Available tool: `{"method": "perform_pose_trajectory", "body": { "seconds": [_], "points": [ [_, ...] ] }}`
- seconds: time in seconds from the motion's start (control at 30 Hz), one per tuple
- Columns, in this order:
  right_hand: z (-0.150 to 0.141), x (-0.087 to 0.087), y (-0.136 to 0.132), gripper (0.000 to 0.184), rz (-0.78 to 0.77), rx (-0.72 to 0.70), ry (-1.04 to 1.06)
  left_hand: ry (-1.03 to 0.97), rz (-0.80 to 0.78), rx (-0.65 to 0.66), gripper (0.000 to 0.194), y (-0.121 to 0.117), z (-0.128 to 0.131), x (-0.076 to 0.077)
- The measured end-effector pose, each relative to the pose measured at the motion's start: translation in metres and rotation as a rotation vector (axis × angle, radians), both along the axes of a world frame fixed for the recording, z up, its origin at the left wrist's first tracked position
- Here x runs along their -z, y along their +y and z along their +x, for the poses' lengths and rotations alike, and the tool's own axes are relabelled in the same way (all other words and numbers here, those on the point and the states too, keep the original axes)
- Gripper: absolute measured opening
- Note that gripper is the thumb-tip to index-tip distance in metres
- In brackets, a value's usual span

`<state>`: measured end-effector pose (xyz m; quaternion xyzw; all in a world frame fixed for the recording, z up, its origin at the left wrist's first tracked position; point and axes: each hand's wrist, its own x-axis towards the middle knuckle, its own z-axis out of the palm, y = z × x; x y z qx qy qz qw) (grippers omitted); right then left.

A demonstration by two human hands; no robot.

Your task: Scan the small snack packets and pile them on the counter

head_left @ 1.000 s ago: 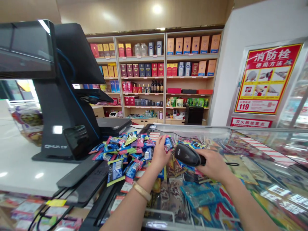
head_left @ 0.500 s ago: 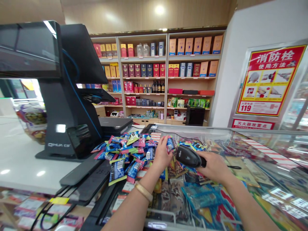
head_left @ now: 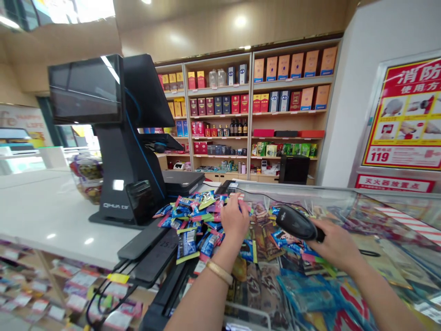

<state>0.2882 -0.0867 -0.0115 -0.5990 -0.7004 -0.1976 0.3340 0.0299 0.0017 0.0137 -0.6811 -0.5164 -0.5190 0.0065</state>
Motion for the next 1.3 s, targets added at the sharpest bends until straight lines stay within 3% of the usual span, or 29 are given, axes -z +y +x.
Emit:
{"method": "perform_pose_trajectory", "body": {
  "seconds": [0.13, 0.27, 0.5, 0.6, 0.73, 0.8, 0.87, 0.97, 1.07, 1.13, 1.3],
  "points": [
    [0.0, 0.0, 0.0, 0.031, -0.018, 0.011, 0.012, 0.325, -0.201, -0.119, 0.027, -0.002, -0.005, -0.007],
    [0.0, -0.003, -0.001, 0.029, -0.037, 0.044, 0.024, 0.573, -0.254, -0.111, 0.019, -0.004, -0.009, -0.008],
    [0.01, -0.004, -0.001, 0.032, 0.006, 0.132, 0.054, 0.577, -0.134, -0.098, 0.021, -0.007, -0.009, -0.009],
    [0.013, -0.005, -0.002, 0.033, 0.049, 0.2, 0.087, 0.468, -0.033, 0.044, 0.026, -0.009, 0.004, -0.002],
    [0.018, -0.005, -0.001, 0.036, 0.124, 0.249, 0.125, 0.414, -0.046, 0.501, 0.043, -0.019, 0.031, 0.023],
    [0.021, -0.004, 0.0, 0.037, 0.136, 0.253, 0.129, 0.474, -0.132, 0.647, 0.057, -0.025, 0.042, 0.037],
    [0.024, -0.004, 0.0, 0.037, 0.128, 0.251, 0.133, 0.568, -0.232, 0.683, 0.064, -0.031, 0.049, 0.045],
    [0.024, -0.005, 0.0, 0.037, 0.107, 0.264, 0.146, 0.644, -0.313, 0.634, 0.057, -0.036, 0.053, 0.046],
    [0.02, -0.008, -0.001, 0.035, 0.097, 0.292, 0.172, 0.565, -0.348, 0.57, 0.046, -0.032, 0.052, 0.041],
    [0.017, -0.011, -0.003, 0.034, 0.092, 0.296, 0.193, 0.409, -0.375, 0.55, 0.036, -0.026, 0.05, 0.039],
    [0.012, -0.014, -0.004, 0.034, 0.095, 0.276, 0.227, -0.31, -0.557, 0.641, 0.018, -0.006, 0.048, 0.04]
  ]
}}
